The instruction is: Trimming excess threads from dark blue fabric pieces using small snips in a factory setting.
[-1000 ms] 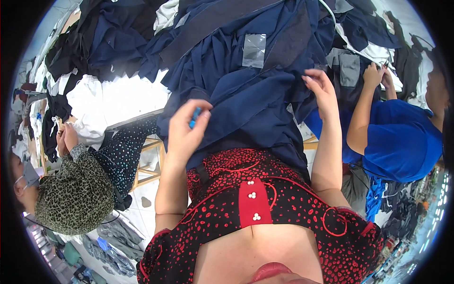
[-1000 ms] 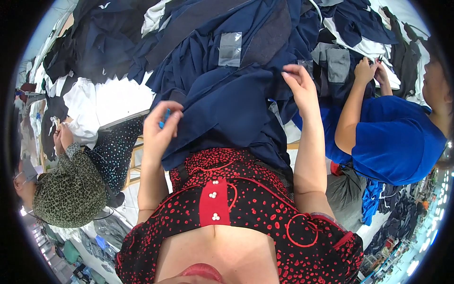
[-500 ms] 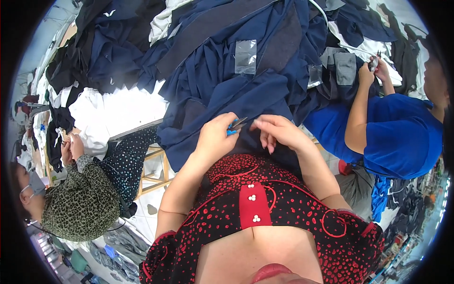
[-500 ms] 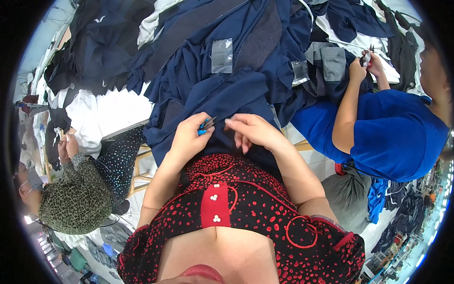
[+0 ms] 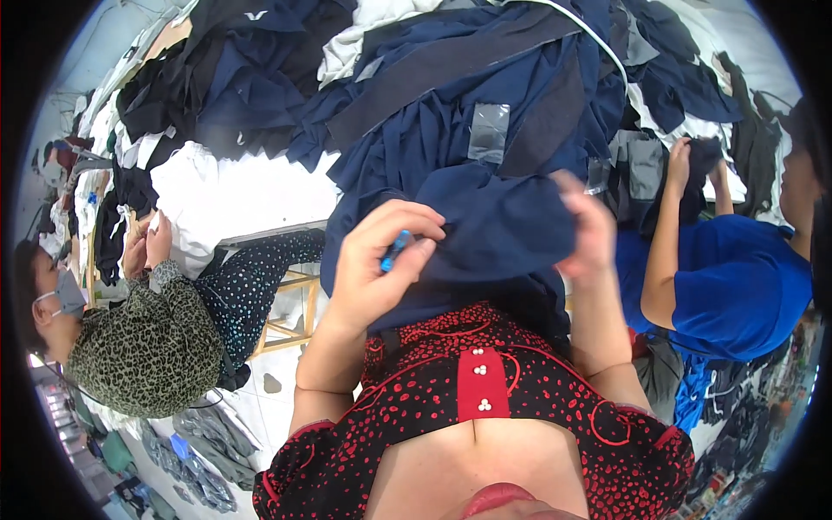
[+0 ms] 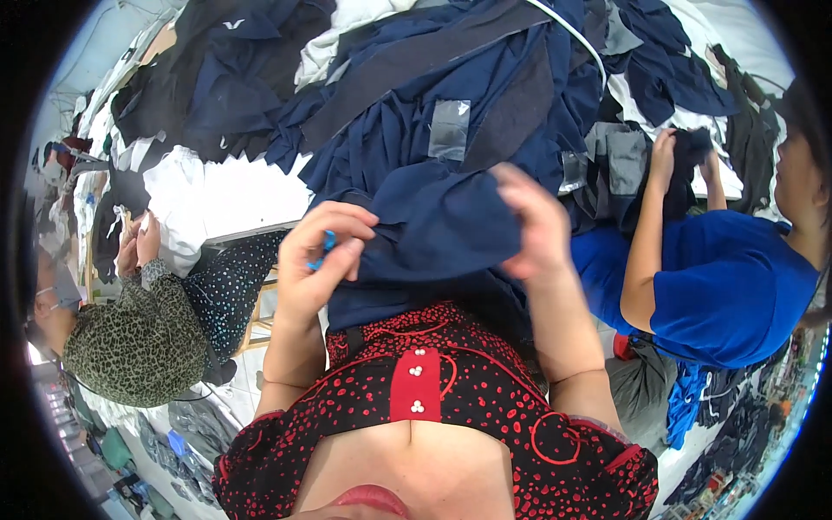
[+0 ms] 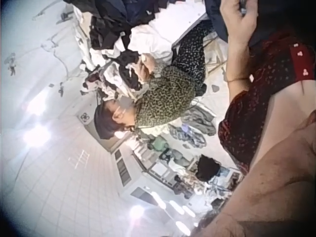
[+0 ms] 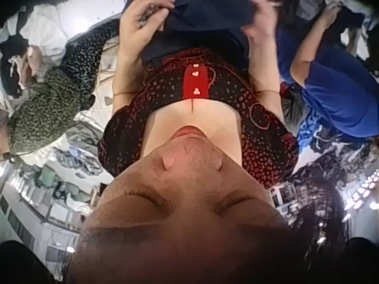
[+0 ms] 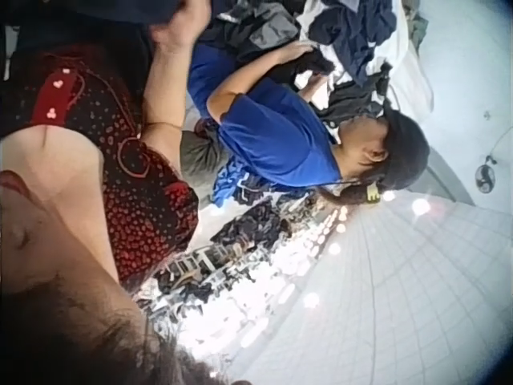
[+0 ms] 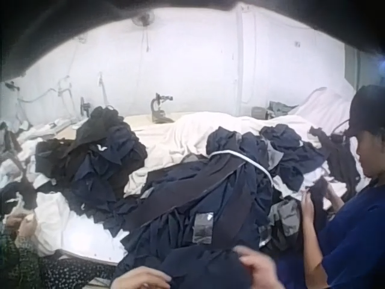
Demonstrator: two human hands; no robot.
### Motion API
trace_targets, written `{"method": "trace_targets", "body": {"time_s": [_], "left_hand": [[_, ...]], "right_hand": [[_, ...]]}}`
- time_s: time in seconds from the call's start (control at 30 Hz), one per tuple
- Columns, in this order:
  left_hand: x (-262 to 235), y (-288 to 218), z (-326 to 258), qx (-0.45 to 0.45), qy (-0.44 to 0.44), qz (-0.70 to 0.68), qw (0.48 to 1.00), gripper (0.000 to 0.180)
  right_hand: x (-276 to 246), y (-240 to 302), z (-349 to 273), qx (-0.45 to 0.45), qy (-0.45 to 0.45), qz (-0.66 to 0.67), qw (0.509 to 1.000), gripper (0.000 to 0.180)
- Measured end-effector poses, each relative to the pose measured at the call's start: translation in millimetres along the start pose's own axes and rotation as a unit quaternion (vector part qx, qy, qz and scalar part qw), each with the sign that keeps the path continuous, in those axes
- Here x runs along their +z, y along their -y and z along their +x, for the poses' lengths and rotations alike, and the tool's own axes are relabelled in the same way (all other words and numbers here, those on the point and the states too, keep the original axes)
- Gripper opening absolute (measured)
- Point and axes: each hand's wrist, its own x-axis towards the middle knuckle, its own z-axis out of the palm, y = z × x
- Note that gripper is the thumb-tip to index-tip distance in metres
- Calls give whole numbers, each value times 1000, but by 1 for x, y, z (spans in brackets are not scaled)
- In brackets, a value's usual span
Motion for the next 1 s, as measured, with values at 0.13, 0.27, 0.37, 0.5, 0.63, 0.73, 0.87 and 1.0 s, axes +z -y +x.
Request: {"method": "trace_targets", "body": {"time_s": [0.13,0.27,0.37,0.5,0.63,0.73,0.87,1.0], "left_hand": [[-13,-15,-5,12,-44,-141,989,12],[-19,2,-23,-13,-121,-200,972,15],[-7,6,-4,-29,-41,-281,958,27],[-5,12,3,-117,155,-338,921,52],[-12,27,-9,-236,245,-293,894,41],[-15,29,-16,-268,171,-268,909,17],[-18,31,-15,-260,137,-275,915,10],[-16,33,-10,-245,126,-222,935,17]], "right_hand": [[48,92,-15,-204,191,-231,932,28],[67,52,32,107,339,-475,805,16],[71,21,24,229,435,-397,775,19],[75,0,10,129,419,-417,796,14],[63,3,14,85,352,-501,786,10],[53,14,14,77,323,-568,753,11],[36,11,11,127,281,-546,779,11],[25,2,11,120,237,-489,831,12]]}}
